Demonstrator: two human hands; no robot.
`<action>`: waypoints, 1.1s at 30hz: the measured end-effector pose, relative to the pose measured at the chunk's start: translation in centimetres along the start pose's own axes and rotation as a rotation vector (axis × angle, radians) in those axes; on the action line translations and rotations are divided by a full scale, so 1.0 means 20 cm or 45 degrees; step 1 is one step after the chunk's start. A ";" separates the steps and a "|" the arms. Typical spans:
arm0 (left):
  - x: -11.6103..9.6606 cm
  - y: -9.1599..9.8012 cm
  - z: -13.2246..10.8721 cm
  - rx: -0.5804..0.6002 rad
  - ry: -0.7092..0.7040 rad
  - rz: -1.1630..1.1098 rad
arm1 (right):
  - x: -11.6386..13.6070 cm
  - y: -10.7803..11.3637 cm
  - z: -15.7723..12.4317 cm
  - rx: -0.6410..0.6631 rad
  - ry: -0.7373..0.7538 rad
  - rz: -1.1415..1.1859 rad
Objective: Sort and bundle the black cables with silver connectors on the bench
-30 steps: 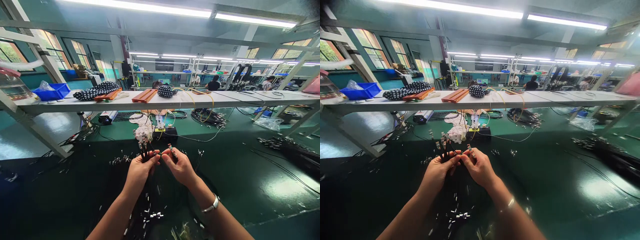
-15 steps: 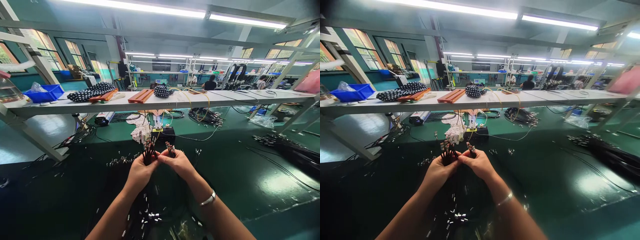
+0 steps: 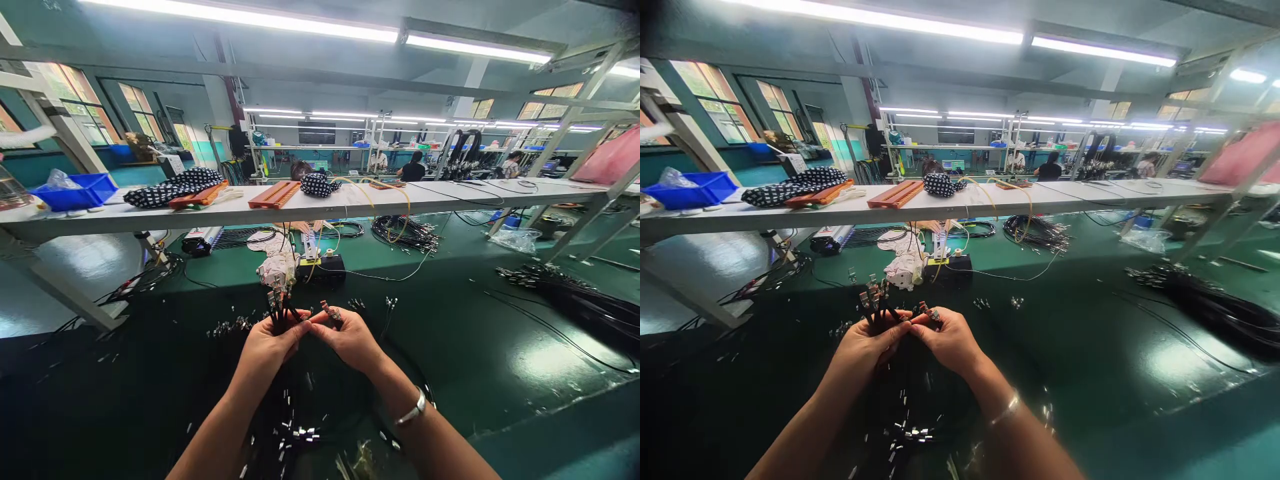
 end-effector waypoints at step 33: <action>-0.02 -0.05 -0.05 0.041 -0.051 0.054 | -0.01 -0.04 -0.06 0.202 0.317 -0.906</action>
Point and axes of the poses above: each hand's wrist, its own z-axis towards the middle knuckle, its own y-axis out of the back of the hand, x = y × z, the point moved 9 cm from there along z, towards the middle knuckle, and after that the axes turned 8 degrees about -x, right-handed, at the moved point
